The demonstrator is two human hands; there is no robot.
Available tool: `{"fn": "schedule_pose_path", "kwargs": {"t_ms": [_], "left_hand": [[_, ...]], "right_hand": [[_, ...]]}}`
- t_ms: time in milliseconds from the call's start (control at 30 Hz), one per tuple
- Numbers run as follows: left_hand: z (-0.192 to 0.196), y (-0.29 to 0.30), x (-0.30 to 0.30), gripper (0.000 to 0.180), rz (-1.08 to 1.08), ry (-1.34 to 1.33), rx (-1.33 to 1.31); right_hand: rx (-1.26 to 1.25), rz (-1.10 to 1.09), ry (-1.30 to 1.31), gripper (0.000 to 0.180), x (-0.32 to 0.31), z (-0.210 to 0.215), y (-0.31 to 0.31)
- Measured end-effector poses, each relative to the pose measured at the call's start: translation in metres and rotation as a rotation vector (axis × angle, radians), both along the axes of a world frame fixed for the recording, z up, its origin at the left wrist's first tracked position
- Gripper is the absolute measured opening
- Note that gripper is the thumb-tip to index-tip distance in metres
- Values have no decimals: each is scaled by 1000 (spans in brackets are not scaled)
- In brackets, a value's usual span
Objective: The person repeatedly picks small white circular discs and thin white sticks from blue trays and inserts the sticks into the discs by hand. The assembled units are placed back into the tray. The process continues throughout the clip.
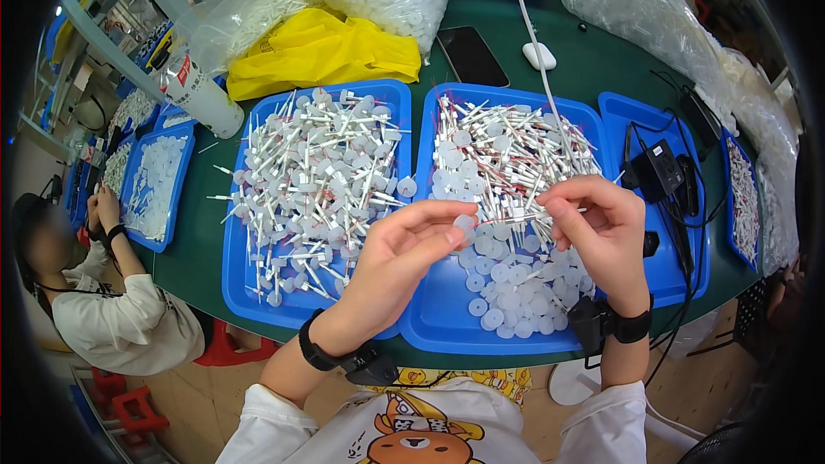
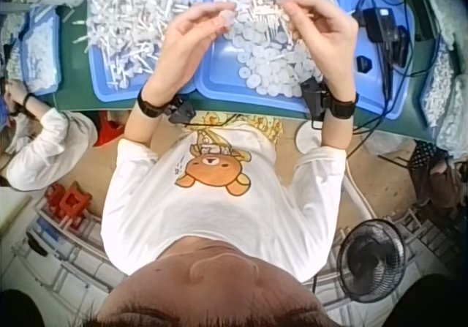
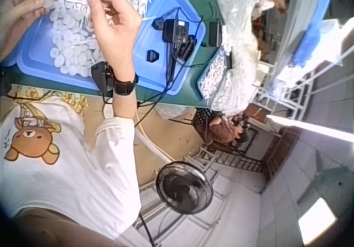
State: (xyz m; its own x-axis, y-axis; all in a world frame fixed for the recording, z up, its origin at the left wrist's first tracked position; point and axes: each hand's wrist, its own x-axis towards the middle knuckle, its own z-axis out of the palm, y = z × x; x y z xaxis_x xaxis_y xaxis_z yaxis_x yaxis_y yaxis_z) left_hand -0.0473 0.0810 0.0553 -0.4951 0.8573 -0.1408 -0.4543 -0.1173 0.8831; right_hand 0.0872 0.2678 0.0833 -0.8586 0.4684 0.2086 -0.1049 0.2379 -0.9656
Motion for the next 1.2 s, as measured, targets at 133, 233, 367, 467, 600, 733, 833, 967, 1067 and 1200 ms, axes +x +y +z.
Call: {"fn": "schedule_pose_path", "kwargs": {"t_ms": [133,233,367,467,600,733,833,967,1067,1200], "left_hand": [[-1,1,0,32,24,-18,18],[1,1,0,32,31,-41,20],[-1,1,-1,32,40,-62,25],[-2,0,-1,33,33,-65,44],[0,0,0,34,37,-38,32],[1,1,0,34,41,-22,19],[1,1,1,33,49,-1,-9],[-2,1,1,33,56,25,2],[-2,1,1,34,58,26,7],[-1,1,2,36,60,26,5]], "right_hand": [[33,6,27,9,1,2,-1],[20,12,35,9,2,1,-1],[7,24,-4,9,1,1,-1],[16,15,-17,9,1,2,-2],[49,-7,-39,9,0,3,-2],[138,12,-49,8,0,2,0],[260,25,-26,10,-1,2,1],[324,32,-23,12,-3,4,0],[370,28,11,13,-3,4,0],[392,59,83,14,-3,2,2]]}}
